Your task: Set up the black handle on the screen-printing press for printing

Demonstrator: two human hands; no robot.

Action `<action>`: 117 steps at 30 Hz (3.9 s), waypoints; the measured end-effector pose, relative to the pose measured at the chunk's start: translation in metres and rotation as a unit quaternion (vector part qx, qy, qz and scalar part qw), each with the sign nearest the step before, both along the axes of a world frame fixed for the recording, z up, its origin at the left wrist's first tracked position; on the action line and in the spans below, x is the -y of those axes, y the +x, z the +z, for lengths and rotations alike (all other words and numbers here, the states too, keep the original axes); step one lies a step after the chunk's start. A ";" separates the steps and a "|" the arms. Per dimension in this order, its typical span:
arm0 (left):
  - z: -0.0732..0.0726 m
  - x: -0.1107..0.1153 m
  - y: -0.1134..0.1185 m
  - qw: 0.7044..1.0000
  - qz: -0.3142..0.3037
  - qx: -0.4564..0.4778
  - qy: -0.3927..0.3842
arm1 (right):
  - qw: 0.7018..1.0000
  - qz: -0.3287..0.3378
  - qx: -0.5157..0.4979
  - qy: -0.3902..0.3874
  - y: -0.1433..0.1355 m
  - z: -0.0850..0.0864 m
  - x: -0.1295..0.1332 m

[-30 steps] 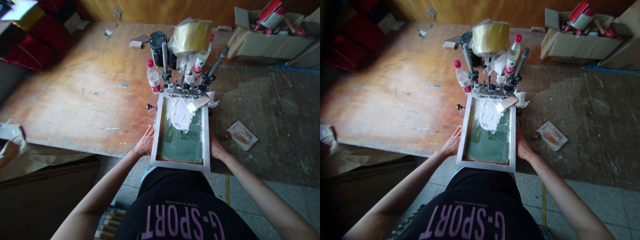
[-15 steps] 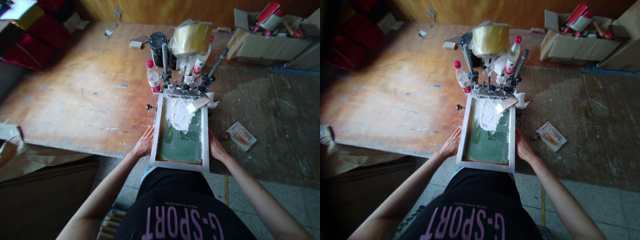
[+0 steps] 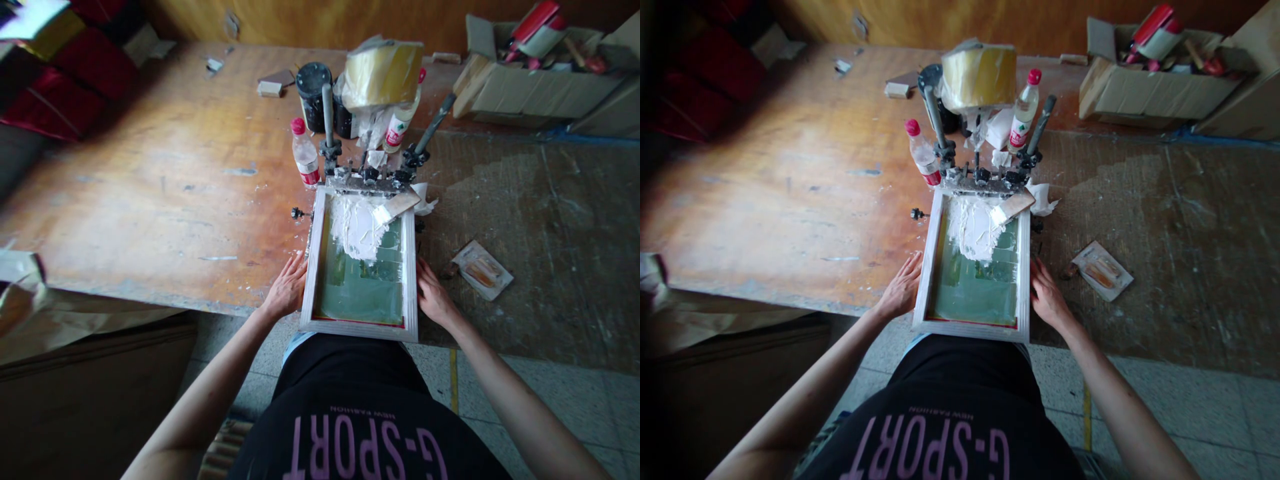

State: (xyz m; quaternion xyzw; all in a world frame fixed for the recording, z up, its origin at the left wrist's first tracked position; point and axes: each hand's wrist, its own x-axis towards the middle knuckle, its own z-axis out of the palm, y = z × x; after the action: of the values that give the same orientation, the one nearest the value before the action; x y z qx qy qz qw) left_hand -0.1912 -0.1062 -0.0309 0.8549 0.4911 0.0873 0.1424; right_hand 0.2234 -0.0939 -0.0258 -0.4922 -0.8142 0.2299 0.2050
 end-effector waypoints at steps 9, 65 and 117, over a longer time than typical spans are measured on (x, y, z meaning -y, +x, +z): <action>0.006 -0.005 0.001 1.000 -0.025 -0.009 -0.015 | 1.000 0.018 -0.006 -0.005 -0.002 0.002 0.001; 0.010 -0.011 -0.003 0.999 -0.041 -0.011 -0.030 | 0.993 0.117 0.010 0.006 -0.007 0.015 0.001; 0.007 -0.010 -0.001 0.998 -0.043 -0.008 -0.038 | 0.991 0.128 0.035 -0.005 -0.002 0.013 0.001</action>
State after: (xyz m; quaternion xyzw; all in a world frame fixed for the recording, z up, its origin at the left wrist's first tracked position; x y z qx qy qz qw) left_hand -0.1926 -0.0958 -0.0235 0.8701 0.4576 0.0559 0.1742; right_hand 0.2212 -0.0951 -0.0128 -0.3928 -0.8758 0.2413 0.1429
